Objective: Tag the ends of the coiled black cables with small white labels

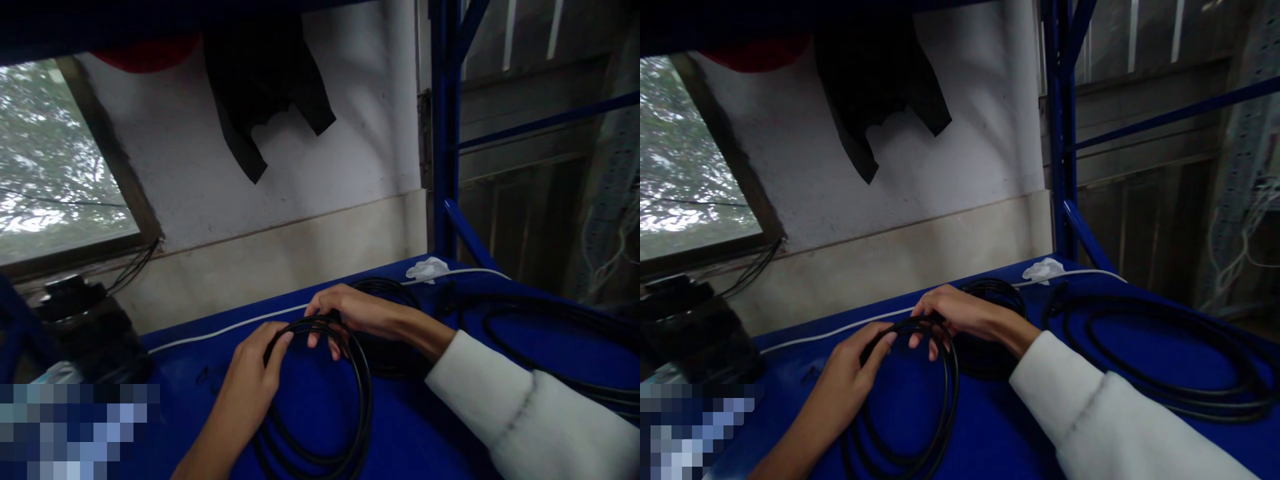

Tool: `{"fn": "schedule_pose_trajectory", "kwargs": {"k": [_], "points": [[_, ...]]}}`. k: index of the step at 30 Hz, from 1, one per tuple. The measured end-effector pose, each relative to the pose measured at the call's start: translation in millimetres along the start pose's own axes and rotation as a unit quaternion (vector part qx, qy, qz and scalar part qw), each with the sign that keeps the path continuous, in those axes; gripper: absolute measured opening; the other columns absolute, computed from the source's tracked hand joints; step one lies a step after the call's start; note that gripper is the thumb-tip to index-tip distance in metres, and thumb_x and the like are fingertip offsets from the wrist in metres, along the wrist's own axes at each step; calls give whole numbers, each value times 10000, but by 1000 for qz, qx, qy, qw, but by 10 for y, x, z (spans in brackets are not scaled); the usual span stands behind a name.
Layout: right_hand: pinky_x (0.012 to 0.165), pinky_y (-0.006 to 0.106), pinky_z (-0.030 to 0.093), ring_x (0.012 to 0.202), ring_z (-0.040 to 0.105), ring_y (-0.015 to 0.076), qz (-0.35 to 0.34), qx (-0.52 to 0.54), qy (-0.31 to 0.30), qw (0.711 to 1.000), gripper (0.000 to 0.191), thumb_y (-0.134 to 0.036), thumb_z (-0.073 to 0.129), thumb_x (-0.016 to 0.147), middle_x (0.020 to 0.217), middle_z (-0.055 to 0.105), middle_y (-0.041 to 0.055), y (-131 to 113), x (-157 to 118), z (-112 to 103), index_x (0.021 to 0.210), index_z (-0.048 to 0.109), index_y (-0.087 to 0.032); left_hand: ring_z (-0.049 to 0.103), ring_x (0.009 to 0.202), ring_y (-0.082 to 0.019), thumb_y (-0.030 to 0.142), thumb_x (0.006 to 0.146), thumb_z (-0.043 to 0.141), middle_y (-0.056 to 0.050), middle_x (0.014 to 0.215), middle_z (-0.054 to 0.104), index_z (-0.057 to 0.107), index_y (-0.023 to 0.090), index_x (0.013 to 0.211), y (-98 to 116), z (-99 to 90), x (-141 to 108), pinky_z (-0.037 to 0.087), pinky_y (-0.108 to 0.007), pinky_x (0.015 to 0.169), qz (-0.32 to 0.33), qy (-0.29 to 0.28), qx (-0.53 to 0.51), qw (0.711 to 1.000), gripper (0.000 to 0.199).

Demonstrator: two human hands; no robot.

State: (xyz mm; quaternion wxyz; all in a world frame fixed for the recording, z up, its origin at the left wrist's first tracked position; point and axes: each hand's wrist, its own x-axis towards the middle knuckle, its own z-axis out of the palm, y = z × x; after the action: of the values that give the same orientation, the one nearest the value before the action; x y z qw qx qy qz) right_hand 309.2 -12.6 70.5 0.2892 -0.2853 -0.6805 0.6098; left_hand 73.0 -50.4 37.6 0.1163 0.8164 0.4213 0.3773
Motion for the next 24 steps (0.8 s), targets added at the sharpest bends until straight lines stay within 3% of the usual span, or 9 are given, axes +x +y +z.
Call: {"fn": "schedule_pose_trajectory", "kwargs": {"k": [3,6,11,15,17,20,24], "points": [[449,203,508,515,651,138,0,-94,-23,995,306,-426,636,948,838,760,84,-12,-33,35,935,712,-130,695,966,-232,350,1080,484,-48,1023,727,742,262,1168,22,-3,-107,524,-365,881,13,7,19,1000,287],[443,180,473,514,623,119,-15,-167,-43,985,311,-433,803,860,763,716,25,6,-34,79,913,701,-144,709,973,-223,349,1067,509,-45,1039,731,744,268,1191,12,5,-195,555,-351,882,20,17,17,1000,277],[476,196,426,517,590,111,-59,-293,5,954,176,-308,676,967,701,675,-7,46,12,213,903,721,-151,742,977,-220,377,1042,561,-49,1056,763,773,277,1168,-29,-22,-304,594,-326,890,-5,52,42,998,266],[813,287,527,933,718,225,-139,-376,70,913,235,-298,702,961,1021,780,57,60,4,305,1172,760,-214,764,911,-204,404,1033,589,-40,1007,784,795,282,1141,-63,-56,-359,620,-276,824,-4,75,56,996,263],[909,308,510,1055,710,246,-159,-374,60,912,286,-348,685,988,1159,776,55,81,2,317,1251,738,-251,769,887,-196,410,1041,582,-38,993,792,798,282,1144,-81,-70,-373,626,-257,796,1,65,62,996,271],[896,294,495,1025,720,229,-173,-377,23,910,248,-378,598,1052,1128,784,40,137,14,295,1197,751,-248,776,901,-205,425,1055,553,-39,996,802,805,287,1120,-149,-145,-398,640,-273,813,4,63,87,994,295],[812,293,468,912,702,215,-151,-432,46,888,185,-321,598,1032,997,774,36,219,21,233,1073,751,-225,777,1018,-274,486,1020,571,-42,1084,809,803,301,1097,-416,-415,-490,663,-397,890,-38,145,165,975,306]]}}
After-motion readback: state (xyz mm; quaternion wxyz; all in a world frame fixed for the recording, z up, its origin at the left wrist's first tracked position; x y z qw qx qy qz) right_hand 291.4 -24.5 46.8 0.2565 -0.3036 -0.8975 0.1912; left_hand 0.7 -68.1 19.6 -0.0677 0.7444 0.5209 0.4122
